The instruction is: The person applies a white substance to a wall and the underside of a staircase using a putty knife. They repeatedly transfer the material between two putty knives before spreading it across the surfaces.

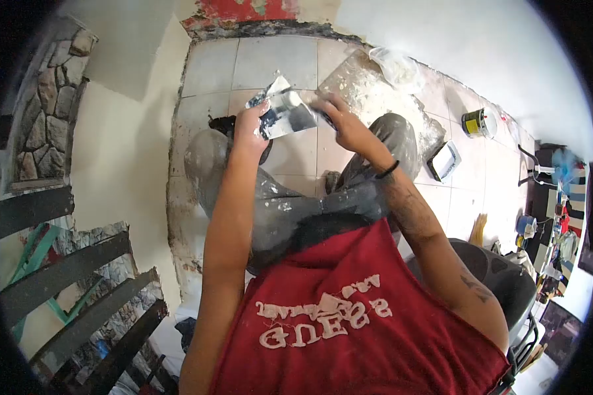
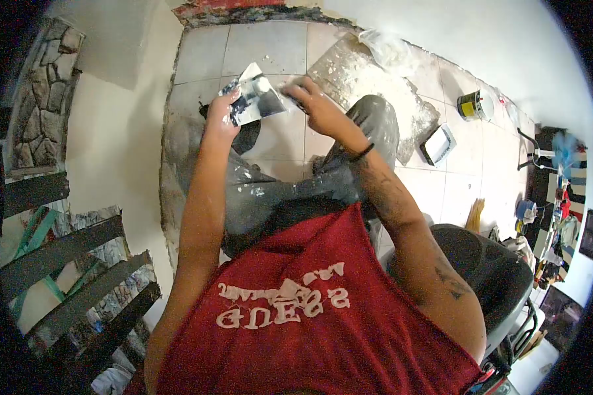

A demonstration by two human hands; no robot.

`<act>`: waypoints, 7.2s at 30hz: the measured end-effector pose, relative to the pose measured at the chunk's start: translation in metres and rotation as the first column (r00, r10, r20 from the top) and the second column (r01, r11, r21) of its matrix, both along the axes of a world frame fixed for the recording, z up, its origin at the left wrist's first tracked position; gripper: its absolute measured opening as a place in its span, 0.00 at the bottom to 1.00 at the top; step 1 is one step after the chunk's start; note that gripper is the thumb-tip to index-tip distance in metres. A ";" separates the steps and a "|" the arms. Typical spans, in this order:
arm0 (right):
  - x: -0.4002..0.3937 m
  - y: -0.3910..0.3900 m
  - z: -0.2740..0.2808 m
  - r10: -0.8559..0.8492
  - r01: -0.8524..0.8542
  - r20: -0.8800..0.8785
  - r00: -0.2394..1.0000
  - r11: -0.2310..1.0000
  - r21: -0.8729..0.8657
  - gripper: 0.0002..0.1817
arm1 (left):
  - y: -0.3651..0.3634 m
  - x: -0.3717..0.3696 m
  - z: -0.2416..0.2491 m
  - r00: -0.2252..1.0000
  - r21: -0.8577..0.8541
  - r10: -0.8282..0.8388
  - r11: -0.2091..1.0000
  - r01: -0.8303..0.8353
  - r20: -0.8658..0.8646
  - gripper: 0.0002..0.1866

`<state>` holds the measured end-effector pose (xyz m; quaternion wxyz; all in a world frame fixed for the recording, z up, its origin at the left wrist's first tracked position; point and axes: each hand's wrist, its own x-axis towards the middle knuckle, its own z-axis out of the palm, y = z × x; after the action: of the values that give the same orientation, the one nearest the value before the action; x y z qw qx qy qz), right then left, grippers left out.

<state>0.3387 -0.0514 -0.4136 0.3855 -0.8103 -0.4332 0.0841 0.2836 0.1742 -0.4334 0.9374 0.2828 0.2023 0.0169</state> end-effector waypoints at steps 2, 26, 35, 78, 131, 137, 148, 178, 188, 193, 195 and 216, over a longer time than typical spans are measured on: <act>0.022 -0.020 -0.020 0.024 -0.015 0.091 0.996 0.995 -0.101 0.39 | 0.001 -0.004 0.014 0.998 0.039 0.044 0.998 -0.045 0.044 0.11; 0.015 0.009 0.041 0.168 -0.139 -0.091 0.982 0.954 0.267 0.39 | 0.000 0.006 0.010 0.987 0.175 0.116 0.980 -0.095 -0.115 0.08; 0.021 -0.029 -0.033 0.147 -0.167 -0.098 0.984 0.954 -0.247 0.40 | 0.015 0.003 0.013 0.969 0.270 0.241 0.937 -0.221 -0.045 0.12; 0.076 0.006 0.682 -0.355 0.180 0.921 -0.158 0.907 0.380 0.33 | -0.002 0.124 -0.102 0.993 0.819 0.038 0.569 0.069 -0.110 0.19; 0.100 0.059 0.553 -0.344 0.301 0.894 -0.288 0.853 0.426 0.24 | -0.021 0.089 -0.048 0.973 0.855 0.053 0.490 0.171 -0.225 0.17; 0.094 0.031 0.618 -0.519 0.174 0.807 -0.284 0.799 0.575 0.26 | -0.018 0.088 -0.049 0.981 0.857 0.090 0.505 0.104 -0.172 0.17; 0.098 0.039 0.664 -0.349 0.297 0.807 -0.477 0.800 0.521 0.27 | -0.025 0.098 -0.044 0.978 0.858 0.126 0.508 0.078 -0.163 0.18; 0.087 0.040 0.649 -0.465 0.246 0.776 -0.426 0.766 0.594 0.26 | -0.020 0.086 -0.028 0.981 0.849 0.080 0.517 0.109 -0.174 0.16; 0.102 0.061 0.654 -0.417 0.443 0.826 -0.379 0.702 0.558 0.28 | -0.022 0.111 -0.074 0.981 0.812 0.019 0.565 0.147 -0.191 0.19; 0.122 0.071 0.621 -0.417 0.279 0.774 -0.477 0.763 0.583 0.29 | -0.024 0.101 -0.059 0.977 0.860 0.035 0.481 0.169 -0.212 0.19; 0.121 0.079 0.594 -0.362 0.343 0.780 -0.510 0.746 0.570 0.29 | -0.026 0.097 -0.051 0.975 0.858 0.054 0.488 0.161 -0.214 0.19; 0.133 0.031 0.643 -0.413 0.331 0.724 -0.553 0.688 0.646 0.28 | -0.026 0.098 -0.048 0.966 0.856 0.086 0.487 0.172 -0.243 0.18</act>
<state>0.4715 -0.0204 0.2294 -0.1054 -0.6093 -0.1914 -0.7622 0.3820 0.1480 -0.4812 0.6311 0.7226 0.2763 0.0573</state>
